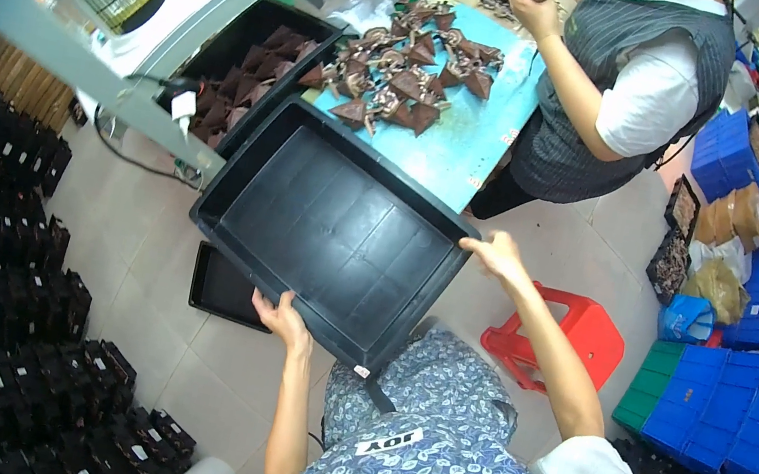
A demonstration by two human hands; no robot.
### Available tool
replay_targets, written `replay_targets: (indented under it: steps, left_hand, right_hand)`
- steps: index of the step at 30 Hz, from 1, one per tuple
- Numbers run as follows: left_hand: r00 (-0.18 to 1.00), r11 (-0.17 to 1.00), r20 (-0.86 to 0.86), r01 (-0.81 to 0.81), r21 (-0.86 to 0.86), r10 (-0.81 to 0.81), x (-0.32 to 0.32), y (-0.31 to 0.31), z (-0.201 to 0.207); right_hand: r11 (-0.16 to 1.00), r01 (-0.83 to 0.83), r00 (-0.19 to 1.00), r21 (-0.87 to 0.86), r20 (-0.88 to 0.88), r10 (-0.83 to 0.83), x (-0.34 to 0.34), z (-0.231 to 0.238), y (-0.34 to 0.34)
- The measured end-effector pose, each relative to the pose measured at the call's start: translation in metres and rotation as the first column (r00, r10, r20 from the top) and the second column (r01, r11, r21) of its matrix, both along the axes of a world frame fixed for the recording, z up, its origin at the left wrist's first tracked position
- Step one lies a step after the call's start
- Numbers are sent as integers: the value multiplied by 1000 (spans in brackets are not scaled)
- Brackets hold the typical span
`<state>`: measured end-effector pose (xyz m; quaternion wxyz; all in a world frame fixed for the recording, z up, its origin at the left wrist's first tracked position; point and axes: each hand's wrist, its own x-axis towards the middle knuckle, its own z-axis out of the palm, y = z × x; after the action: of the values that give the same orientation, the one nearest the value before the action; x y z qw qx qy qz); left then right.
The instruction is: The person assembles small figurine parts by hand, joining them with adhesive from a bottle.
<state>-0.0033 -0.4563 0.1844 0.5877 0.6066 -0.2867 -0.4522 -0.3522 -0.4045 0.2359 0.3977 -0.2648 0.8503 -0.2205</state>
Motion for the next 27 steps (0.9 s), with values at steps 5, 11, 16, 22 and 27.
replay_targets:
  steps: [5,11,16,22,27]
  left_hand:
    - [959,970,258,57,238,-120,-7,-10,30]
    - [739,990,673,-74,117,-24,-34,-15,77]
    - [778,975,588,193,111,-221,-149,-97,131]
    - [385,691,774,717,93,-503,-312,-224,78]
    - [101,661,874,697,279,-475,-388,-239,51]
  right_hand:
    - [863,-119,961,-491,-275,-23,-89,-7,-107]
    - [923,-83,772,-375,-610,-179,-170,-19,-309]
    - [999,-39,941,-1,-336,36,-232,-47,-390]
    - [931,-345,890,-120,-356,284,-154,-27,-357]
    - [923,-382,871,-38,-349,346,-182,26,-394]
